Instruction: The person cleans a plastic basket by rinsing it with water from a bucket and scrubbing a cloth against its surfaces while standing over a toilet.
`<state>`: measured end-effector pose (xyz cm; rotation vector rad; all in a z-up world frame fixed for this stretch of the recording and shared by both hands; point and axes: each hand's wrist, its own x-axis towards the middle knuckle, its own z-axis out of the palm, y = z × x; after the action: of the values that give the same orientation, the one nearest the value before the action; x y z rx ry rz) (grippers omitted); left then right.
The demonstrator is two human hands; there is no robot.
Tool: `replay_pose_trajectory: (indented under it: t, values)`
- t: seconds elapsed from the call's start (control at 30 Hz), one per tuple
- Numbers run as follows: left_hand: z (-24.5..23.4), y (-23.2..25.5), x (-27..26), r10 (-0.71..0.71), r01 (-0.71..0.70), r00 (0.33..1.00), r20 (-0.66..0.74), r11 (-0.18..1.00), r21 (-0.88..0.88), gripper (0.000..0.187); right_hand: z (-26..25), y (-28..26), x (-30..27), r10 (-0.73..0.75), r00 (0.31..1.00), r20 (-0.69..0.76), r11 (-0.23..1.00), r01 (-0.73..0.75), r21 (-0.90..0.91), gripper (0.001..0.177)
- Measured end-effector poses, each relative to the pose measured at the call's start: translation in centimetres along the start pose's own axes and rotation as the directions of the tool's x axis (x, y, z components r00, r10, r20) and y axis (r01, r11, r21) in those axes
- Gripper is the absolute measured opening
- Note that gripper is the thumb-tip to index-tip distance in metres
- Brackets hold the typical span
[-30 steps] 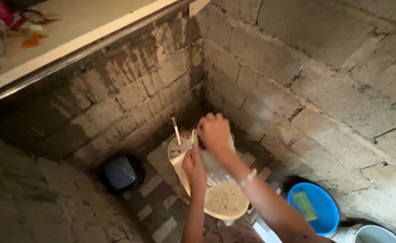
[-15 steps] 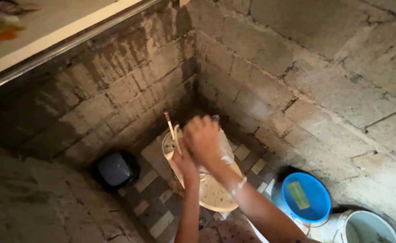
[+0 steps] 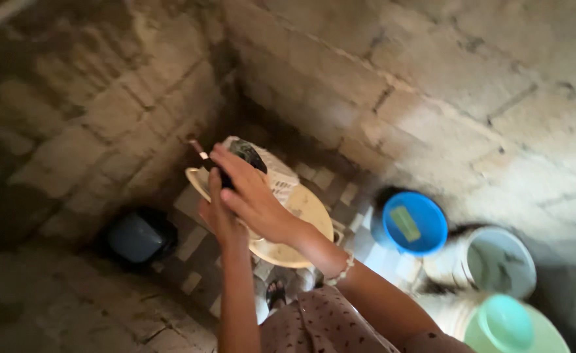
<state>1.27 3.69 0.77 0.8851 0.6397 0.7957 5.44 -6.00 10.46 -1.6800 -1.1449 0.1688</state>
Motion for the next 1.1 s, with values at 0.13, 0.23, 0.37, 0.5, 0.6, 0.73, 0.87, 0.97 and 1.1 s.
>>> replay_pose_trajectory:
  t: [0.13,0.23,0.37,0.5,0.6,0.73,0.87,0.97,1.1]
  values:
    - [3.0,-0.4,-2.0,-0.110,0.112,0.993,0.043,0.993,-0.028,0.051,-1.8,3.1,-2.6,0.131,0.980,-0.148,0.955,-0.085,0.285,0.059]
    - [4.3,-2.8,-4.7,-0.358,0.347,0.934,0.007,0.909,0.231,0.051,-3.7,6.1,-3.4,0.087,0.898,-0.431,0.973,-0.170,-0.158,0.026]
    - [4.9,-6.0,-5.8,-0.468,0.481,0.869,0.158,0.875,-0.053,0.053,-3.3,5.2,-4.7,0.049,0.739,-0.672,0.905,-0.317,-0.284,0.021]
    - [3.0,-6.5,-5.0,-0.475,0.581,0.787,0.395,0.786,-0.212,0.045,-4.0,3.3,-6.4,-0.212,0.829,-0.518,0.896,-0.047,-0.441,0.033]
    - [2.5,-6.5,-5.8,-0.533,0.599,0.796,0.285,0.762,-0.246,0.042,-4.8,4.0,-5.3,-0.189,0.797,-0.574,0.912,-0.075,-0.404,0.029]
    - [2.5,-6.9,-6.4,-0.483,0.561,0.825,0.293,0.760,-0.328,0.038,-4.1,4.6,-2.4,-0.130,0.650,-0.749,0.929,-0.185,-0.321,0.023]
    - [0.7,-6.1,-5.1,-0.483,0.605,0.795,0.366,0.671,-0.428,0.040,-1.4,3.3,-2.3,-0.231,0.761,-0.606,0.912,-0.047,-0.407,0.024]
    - [-1.4,-5.5,-4.0,-0.423,0.622,0.779,0.463,0.617,-0.482,0.042,-0.3,2.6,-4.2,-0.273,0.906,-0.324,0.910,0.135,-0.392,0.024]
    - [-1.8,-6.4,-4.7,-0.443,0.551,0.834,0.329,0.655,-0.517,0.044,-2.5,4.5,-1.4,-0.190,0.882,-0.432,0.923,0.010,-0.385,0.022]
